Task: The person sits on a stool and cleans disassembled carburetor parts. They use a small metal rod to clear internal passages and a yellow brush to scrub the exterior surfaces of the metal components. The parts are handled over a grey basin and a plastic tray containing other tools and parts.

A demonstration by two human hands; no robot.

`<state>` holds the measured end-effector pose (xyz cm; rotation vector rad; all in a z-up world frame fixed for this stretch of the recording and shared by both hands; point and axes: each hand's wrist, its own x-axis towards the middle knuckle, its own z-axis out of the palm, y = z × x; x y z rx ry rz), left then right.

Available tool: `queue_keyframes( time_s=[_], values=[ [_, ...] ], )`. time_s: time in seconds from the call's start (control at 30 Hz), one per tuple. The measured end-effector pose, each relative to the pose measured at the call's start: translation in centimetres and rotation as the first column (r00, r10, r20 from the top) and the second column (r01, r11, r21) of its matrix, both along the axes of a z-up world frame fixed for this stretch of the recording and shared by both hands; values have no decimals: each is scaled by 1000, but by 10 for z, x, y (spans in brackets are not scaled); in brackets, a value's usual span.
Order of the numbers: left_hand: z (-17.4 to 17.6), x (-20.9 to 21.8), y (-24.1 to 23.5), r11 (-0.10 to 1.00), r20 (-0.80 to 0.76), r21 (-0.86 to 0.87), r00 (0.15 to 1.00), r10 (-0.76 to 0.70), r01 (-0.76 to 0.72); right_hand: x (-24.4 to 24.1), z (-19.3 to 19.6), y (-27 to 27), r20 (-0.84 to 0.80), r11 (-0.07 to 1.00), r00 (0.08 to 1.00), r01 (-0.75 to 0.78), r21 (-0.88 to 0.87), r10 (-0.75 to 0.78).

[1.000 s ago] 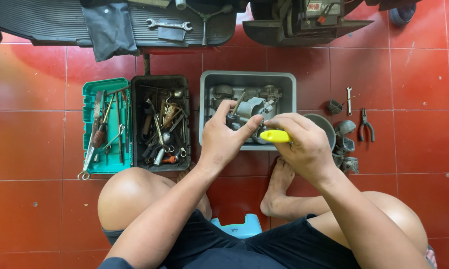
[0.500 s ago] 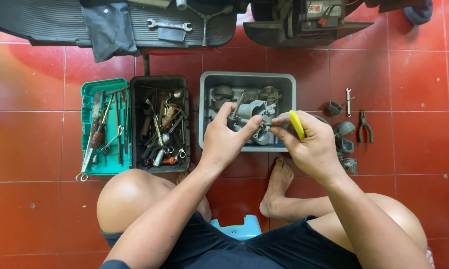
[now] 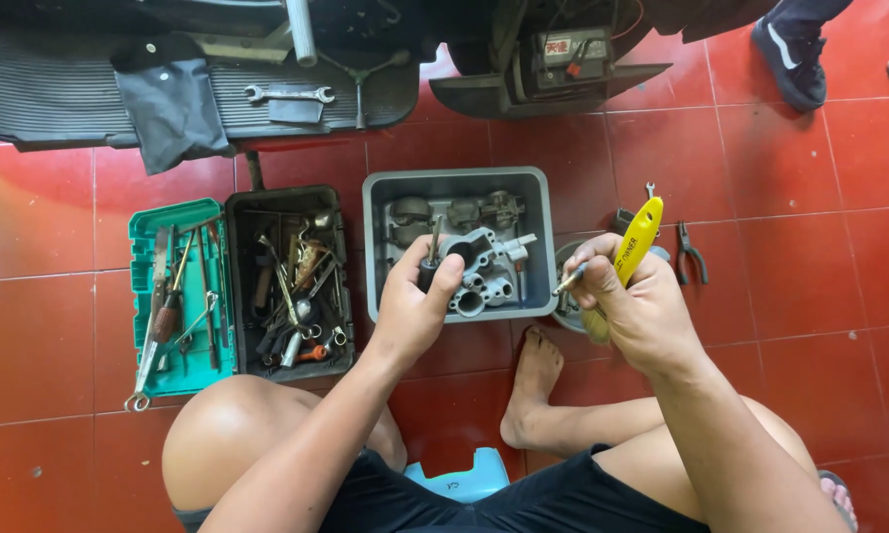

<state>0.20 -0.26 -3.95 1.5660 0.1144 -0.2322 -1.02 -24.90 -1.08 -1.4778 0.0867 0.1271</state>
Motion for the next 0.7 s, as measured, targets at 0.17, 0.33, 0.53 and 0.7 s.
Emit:
queue_keyframes(
  time_s=[0.17,0.33,0.53,0.7],
  values=[
    [-13,-6,-6,998,105,-58,994,-19,25,0,-5,-7,-24,999,999,42,32,-41],
    [-10,-6,-8,997,142,-64,989,-29,39,-3,21,-1,-69,999,997,24,-29,-26],
    [8,-5,-9,998,99,46,994,-48,44,-1,25,-16,-36,980,999,-42,-194,36],
    [25,1,-12,960,-114,274,993,-21,52,15,65,-49,3,532,999,-24,-846,49]
  ],
)
